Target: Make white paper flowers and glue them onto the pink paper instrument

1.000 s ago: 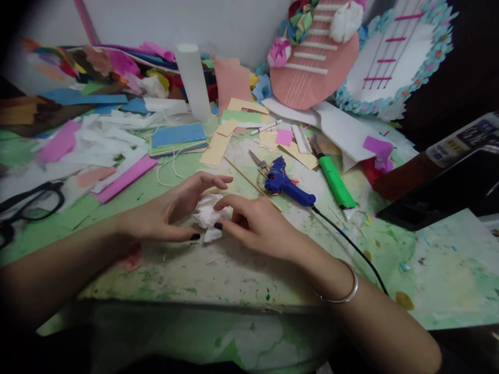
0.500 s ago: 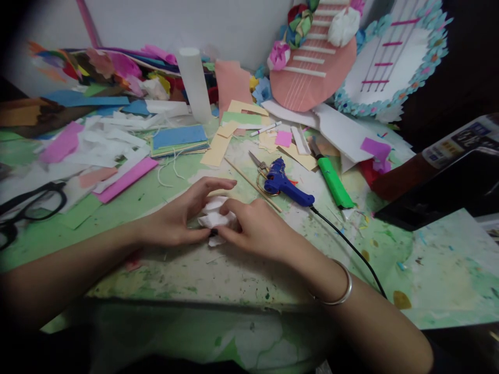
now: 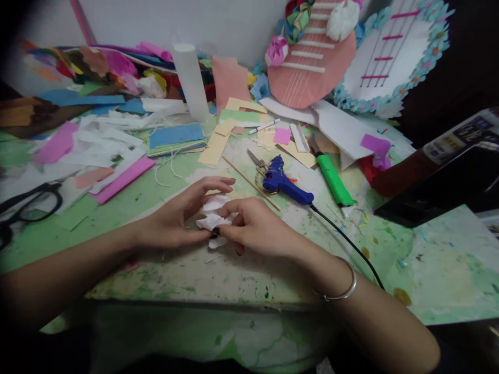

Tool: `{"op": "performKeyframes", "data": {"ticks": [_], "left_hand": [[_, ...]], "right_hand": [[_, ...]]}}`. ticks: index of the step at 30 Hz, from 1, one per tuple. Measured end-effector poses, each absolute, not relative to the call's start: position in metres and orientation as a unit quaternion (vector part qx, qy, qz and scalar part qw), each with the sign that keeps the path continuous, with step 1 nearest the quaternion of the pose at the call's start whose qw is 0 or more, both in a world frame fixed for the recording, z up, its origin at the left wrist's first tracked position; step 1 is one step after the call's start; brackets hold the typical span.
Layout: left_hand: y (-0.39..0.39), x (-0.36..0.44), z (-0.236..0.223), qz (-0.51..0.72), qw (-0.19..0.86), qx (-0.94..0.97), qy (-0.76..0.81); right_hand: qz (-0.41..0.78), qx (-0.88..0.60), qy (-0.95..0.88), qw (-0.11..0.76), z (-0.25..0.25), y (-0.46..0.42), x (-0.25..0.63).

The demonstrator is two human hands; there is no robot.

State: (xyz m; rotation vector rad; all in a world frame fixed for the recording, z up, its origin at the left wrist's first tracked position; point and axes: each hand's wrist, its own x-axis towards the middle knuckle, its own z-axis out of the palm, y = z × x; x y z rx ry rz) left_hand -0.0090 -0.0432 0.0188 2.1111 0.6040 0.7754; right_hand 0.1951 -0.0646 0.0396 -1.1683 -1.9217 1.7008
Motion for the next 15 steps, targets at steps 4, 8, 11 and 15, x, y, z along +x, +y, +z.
{"op": "performKeyframes", "data": {"ticks": [4, 8, 11, 15], "left_hand": [[-0.0378, -0.0132, 0.0193, 0.349, 0.376, 0.819, 0.257], [-0.0348, -0.0171, 0.0211, 0.408, 0.303, 0.802, 0.314], [-0.0358, -0.0177, 0.0236, 0.431, 0.252, 0.801, 0.331], [-0.0372, -0.0164, 0.0281, 0.419, 0.234, 0.804, 0.352]], "right_hand": [[0.65, -0.4, -0.609, 0.215, 0.0396, -0.0601, 0.1983], [0.678, -0.41, -0.551, 0.263, 0.0377, -0.0555, 0.2022], [0.686, -0.412, -0.531, 0.28, 0.0374, -0.055, 0.2028], [0.682, -0.409, -0.536, 0.282, 0.0396, -0.0569, 0.2021]]}}
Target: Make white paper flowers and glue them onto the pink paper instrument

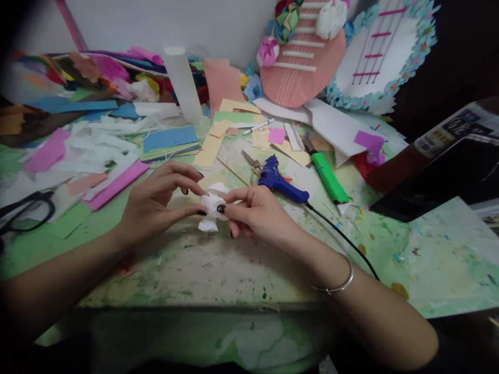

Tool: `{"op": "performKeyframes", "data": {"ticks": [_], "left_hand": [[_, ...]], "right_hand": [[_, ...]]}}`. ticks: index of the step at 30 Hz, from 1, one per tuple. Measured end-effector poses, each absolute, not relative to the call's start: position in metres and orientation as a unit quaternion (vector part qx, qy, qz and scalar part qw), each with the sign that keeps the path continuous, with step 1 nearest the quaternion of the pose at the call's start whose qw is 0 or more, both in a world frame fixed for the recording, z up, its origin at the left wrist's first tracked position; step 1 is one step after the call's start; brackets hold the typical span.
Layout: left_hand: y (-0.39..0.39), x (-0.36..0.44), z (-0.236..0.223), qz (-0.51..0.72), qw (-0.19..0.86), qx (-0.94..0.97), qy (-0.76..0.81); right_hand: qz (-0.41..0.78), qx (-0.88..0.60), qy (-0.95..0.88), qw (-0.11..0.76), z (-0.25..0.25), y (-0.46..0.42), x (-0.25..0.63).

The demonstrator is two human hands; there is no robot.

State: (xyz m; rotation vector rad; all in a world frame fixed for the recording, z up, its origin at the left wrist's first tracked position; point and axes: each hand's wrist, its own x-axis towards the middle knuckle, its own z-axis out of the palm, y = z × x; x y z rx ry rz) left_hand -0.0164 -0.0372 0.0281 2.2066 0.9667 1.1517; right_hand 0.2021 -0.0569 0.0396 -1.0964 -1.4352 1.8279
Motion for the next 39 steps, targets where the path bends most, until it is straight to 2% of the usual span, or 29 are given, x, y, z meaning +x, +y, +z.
{"op": "performKeyframes", "data": {"ticks": [10, 29, 39], "left_hand": [[-0.0328, -0.0184, 0.029, 0.362, 0.344, 0.802, 0.328], [-0.0343, -0.0158, 0.0305, 0.344, 0.349, 0.81, 0.322], [-0.0341, -0.0189, 0.0306, 0.272, 0.312, 0.862, 0.294]], "right_hand": [[0.668, -0.409, -0.567, 0.256, 0.0379, -0.0556, 0.2013], [0.688, -0.36, -0.575, 0.258, 0.0377, -0.0584, 0.2006], [0.615, -0.382, -0.636, 0.266, 0.0392, -0.0566, 0.2009]]}}
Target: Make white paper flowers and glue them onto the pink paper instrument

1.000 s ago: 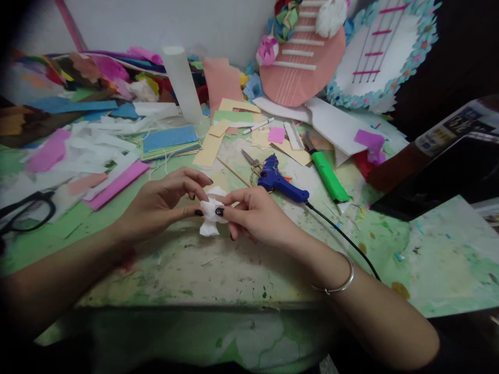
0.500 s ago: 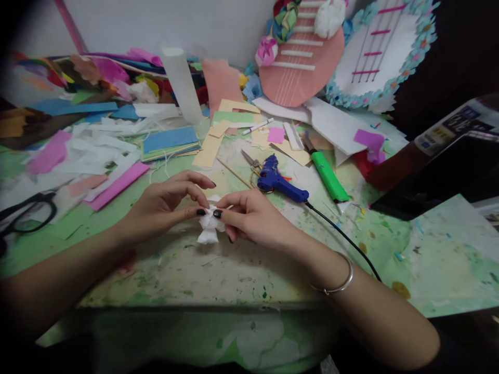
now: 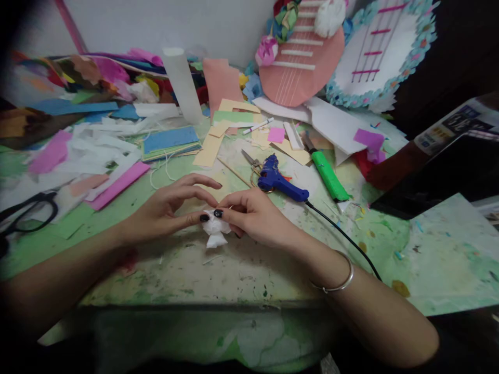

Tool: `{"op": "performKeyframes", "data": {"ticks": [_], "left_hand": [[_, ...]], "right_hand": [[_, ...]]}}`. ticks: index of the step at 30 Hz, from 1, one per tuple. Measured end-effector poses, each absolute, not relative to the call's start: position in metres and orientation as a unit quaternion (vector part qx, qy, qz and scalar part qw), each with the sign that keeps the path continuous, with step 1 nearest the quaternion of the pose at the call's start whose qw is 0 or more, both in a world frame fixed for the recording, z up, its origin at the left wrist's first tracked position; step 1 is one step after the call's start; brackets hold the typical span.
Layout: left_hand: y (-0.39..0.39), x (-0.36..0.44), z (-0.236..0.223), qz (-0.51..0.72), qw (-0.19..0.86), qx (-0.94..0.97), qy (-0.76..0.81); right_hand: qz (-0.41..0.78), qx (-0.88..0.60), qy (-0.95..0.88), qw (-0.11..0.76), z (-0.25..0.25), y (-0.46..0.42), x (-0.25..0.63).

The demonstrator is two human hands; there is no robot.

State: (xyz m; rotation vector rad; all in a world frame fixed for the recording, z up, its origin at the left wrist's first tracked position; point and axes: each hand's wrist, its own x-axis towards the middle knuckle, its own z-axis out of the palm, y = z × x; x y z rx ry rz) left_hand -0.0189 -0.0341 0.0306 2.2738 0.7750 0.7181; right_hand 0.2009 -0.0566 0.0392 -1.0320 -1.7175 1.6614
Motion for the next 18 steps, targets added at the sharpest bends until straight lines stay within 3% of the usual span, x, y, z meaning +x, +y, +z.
{"op": "performKeyframes", "data": {"ticks": [9, 11, 15, 18], "left_hand": [[-0.031, -0.019, 0.024, 0.204, 0.325, 0.889, 0.252], [-0.03, -0.02, 0.024, 0.202, 0.341, 0.883, 0.252], [-0.029, -0.02, 0.023, 0.189, 0.365, 0.879, 0.241], [-0.028, -0.02, 0.023, 0.179, 0.375, 0.882, 0.225]], "right_hand": [[0.573, -0.399, -0.677, 0.232, 0.036, -0.056, 0.201], [0.538, -0.41, -0.69, 0.257, 0.039, -0.055, 0.205], [0.278, -0.52, -0.701, 0.402, 0.051, -0.05, 0.225], [0.039, -0.627, -0.682, 0.373, 0.057, -0.04, 0.245]]}}
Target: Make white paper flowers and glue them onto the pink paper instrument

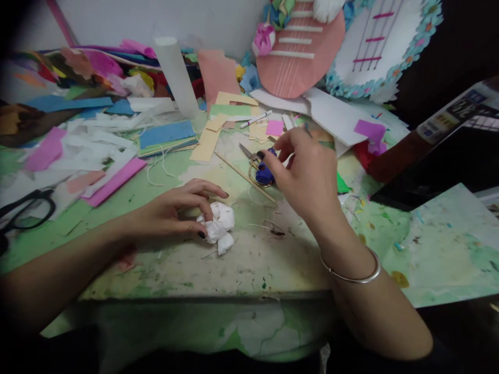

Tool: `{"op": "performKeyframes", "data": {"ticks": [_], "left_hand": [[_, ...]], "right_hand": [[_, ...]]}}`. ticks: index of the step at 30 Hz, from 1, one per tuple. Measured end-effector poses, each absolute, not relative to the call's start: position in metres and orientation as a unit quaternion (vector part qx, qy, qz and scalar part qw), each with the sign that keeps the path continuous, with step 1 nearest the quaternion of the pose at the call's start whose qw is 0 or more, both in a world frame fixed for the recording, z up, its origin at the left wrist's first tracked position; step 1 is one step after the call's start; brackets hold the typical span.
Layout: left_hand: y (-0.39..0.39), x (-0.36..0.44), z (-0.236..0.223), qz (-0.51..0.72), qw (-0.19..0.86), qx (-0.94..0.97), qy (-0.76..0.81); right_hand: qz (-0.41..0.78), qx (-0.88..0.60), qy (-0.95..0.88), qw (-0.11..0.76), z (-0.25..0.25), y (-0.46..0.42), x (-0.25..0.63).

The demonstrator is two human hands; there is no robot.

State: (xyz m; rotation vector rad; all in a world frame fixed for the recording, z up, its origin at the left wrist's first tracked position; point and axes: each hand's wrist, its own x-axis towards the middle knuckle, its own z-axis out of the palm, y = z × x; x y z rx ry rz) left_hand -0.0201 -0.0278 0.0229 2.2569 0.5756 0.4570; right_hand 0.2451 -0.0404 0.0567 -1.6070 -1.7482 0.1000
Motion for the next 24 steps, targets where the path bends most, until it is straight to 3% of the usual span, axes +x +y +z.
{"op": "performKeyframes", "data": {"ticks": [2, 5, 8, 15, 24], "left_hand": [[-0.027, -0.021, 0.023, 0.175, 0.376, 0.883, 0.218], [-0.027, -0.021, 0.024, 0.173, 0.375, 0.886, 0.214], [-0.028, -0.021, 0.026, 0.171, 0.376, 0.886, 0.21], [-0.029, -0.02, 0.028, 0.167, 0.385, 0.887, 0.193], [-0.028, -0.022, 0.021, 0.163, 0.388, 0.886, 0.192]], "right_hand": [[-0.014, -0.678, -0.683, 0.272, 0.055, -0.034, 0.255], [0.014, -0.705, -0.699, 0.118, 0.046, -0.028, 0.261], [0.022, -0.701, -0.711, 0.053, 0.038, -0.027, 0.259], [-0.003, -0.695, -0.717, 0.055, 0.037, -0.025, 0.255], [0.087, -0.662, -0.735, 0.123, 0.046, -0.02, 0.266]]}}
